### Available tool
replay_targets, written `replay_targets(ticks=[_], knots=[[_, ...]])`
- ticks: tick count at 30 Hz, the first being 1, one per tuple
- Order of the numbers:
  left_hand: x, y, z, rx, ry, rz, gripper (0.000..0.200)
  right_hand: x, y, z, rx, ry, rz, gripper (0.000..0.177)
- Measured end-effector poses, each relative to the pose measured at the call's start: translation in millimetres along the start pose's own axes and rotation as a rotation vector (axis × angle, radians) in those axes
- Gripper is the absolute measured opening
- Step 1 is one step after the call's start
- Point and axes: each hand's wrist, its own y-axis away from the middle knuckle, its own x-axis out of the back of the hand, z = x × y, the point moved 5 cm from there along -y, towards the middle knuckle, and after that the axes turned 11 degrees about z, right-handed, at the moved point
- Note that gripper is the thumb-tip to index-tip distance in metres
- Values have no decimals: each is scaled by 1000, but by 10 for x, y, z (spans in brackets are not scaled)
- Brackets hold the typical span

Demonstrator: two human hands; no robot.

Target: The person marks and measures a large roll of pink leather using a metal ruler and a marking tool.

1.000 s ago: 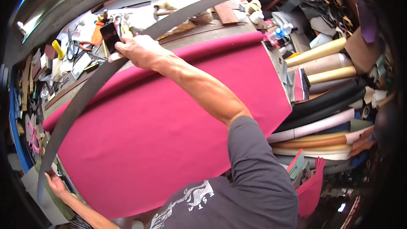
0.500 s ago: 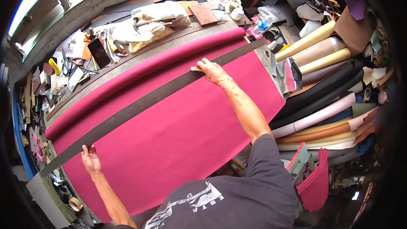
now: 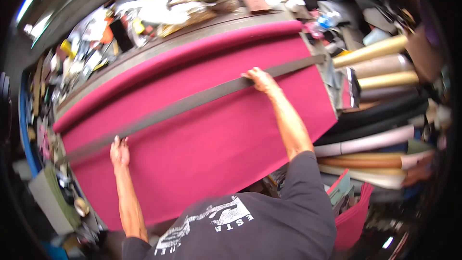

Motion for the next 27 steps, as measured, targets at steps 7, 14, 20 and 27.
replay_targets(ticks=[7, 14, 20, 27], knots=[[195, 7, -176, 87, 15, 103, 10, -200, 26, 15, -7, 143, -79, 70], [255, 122, -67, 77, -70, 137, 14, -84, 32, -237, 139, 23, 10, 65], [287, 211, -40, 81, -186, 280, 22, -15, 127, -401, 188, 38, 40, 60], [317, 319, -44, 126, -345, 299, 31, -60, 229, -388, 175, 89, 5, 69]])
